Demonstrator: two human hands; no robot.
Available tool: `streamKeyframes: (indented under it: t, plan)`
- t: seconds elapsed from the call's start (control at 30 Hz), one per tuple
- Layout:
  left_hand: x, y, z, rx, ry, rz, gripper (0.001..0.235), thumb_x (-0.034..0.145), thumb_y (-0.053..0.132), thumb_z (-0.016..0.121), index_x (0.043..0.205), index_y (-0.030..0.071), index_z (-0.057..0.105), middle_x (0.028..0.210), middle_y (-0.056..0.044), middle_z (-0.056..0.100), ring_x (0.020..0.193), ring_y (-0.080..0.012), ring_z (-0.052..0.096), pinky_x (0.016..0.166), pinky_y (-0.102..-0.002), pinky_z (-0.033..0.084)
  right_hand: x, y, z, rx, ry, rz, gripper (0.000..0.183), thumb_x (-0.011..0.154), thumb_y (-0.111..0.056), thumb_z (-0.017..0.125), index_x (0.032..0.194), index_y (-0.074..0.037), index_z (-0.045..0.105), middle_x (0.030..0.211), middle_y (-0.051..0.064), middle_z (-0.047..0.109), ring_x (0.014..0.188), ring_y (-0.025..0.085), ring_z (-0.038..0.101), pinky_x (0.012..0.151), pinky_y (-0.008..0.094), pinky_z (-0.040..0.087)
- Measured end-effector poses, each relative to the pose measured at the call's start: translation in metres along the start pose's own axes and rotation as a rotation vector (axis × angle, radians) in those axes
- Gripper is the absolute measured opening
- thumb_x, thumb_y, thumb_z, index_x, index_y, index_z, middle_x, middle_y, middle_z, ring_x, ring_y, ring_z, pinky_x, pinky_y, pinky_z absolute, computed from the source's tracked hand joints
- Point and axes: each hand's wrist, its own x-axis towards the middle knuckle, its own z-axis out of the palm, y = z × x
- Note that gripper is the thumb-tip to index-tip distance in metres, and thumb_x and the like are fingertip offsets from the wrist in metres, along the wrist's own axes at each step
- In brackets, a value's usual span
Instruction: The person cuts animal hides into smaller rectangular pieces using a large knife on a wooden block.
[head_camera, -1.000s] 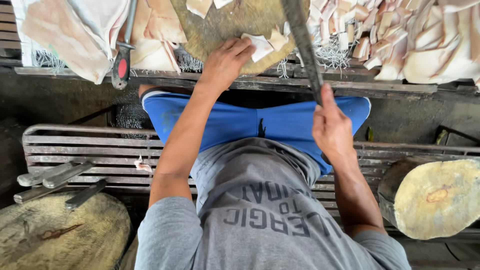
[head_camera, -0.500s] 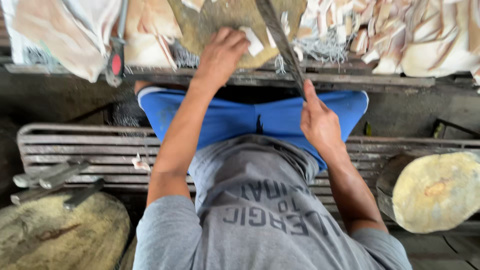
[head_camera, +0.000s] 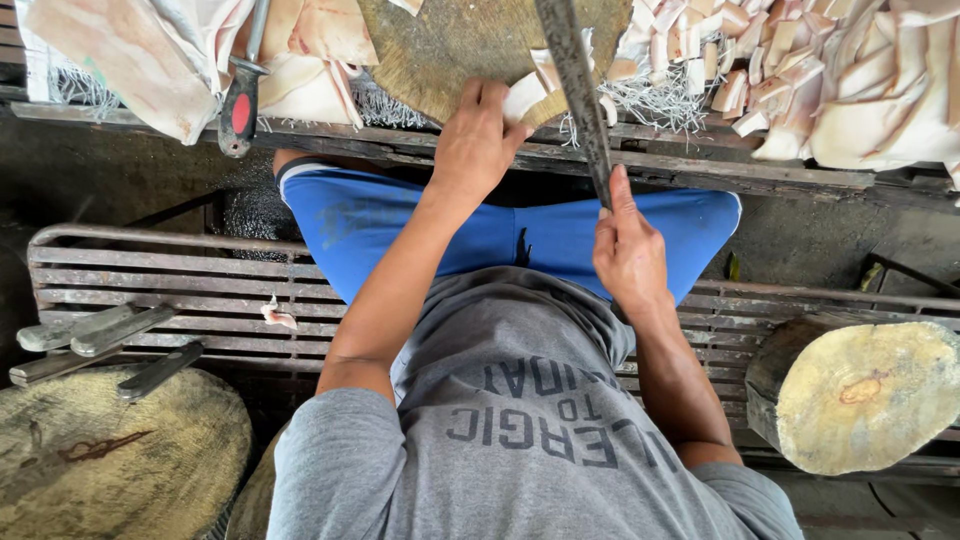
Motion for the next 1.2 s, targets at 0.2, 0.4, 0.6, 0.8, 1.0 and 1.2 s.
streamKeyframes:
  t: [0.2,0.4,0.6,0.8,1.0,1.2]
  plan:
    - [-0.006,0.002,-0.005,0.009,0.024,-0.013,0.045,0.083,0.016,0.082,0.109,-0.001,0.051,0.11,-0.024,0.06,0.093,-0.0451,0.068,0.079,-0.05,0.057,-0.012,-0.003,-0.018,0.042,0.033,-0.043,0.064,0.104,0.004,0.059,0.162,-0.011,0.038,0.081,0.014,0.069,0.063,0.02,0.065,0.056,0.036,0.054]
    - [-0.004,-0.002,0.0,0.021,0.026,-0.027,0.038,0.085,0.017,0.08,0.105,0.0,0.052,0.105,-0.024,0.062,0.092,-0.0446,0.068,0.077,-0.05,0.057,-0.018,-0.001,-0.029,0.106,0.192,-0.284,0.064,0.111,0.004,0.056,0.166,-0.017,0.029,0.092,0.012,0.069,0.067,0.019,0.065,0.06,0.03,0.054]
    - [0.012,-0.004,0.001,0.047,0.079,0.027,0.03,0.086,0.014,0.078,0.103,0.001,0.057,0.103,-0.024,0.064,0.091,-0.0453,0.067,0.077,-0.053,0.055,0.007,0.005,0.004,-0.2,-0.047,-0.165,0.066,0.096,-0.002,0.063,0.158,-0.012,0.045,0.093,0.02,0.071,0.07,0.038,0.065,0.064,0.044,0.055]
    - [-0.005,-0.004,0.004,-0.01,0.061,-0.002,0.035,0.084,0.016,0.08,0.103,-0.001,0.056,0.102,-0.024,0.065,0.091,-0.0444,0.067,0.077,-0.051,0.056,-0.018,0.004,-0.038,0.024,0.124,-0.147,0.06,0.106,0.005,0.06,0.161,-0.006,0.039,0.084,0.016,0.068,0.064,0.023,0.065,0.057,0.036,0.055]
    - [-0.008,-0.005,-0.007,-0.021,-0.002,-0.048,0.037,0.085,0.018,0.081,0.106,-0.001,0.057,0.106,-0.024,0.065,0.095,-0.0438,0.067,0.08,-0.051,0.056,-0.017,-0.003,-0.007,-0.114,0.03,-0.152,0.064,0.099,0.005,0.067,0.156,-0.007,0.043,0.073,0.013,0.065,0.056,0.025,0.061,0.05,0.04,0.049]
    - [-0.014,-0.001,-0.005,0.057,-0.018,0.074,0.04,0.078,0.016,0.082,0.105,-0.003,0.059,0.107,-0.027,0.064,0.097,-0.045,0.065,0.08,-0.051,0.055,-0.015,-0.005,-0.014,-0.075,-0.073,-0.1,0.067,0.095,0.004,0.064,0.157,-0.011,0.046,0.086,0.019,0.069,0.07,0.035,0.066,0.066,0.043,0.055]
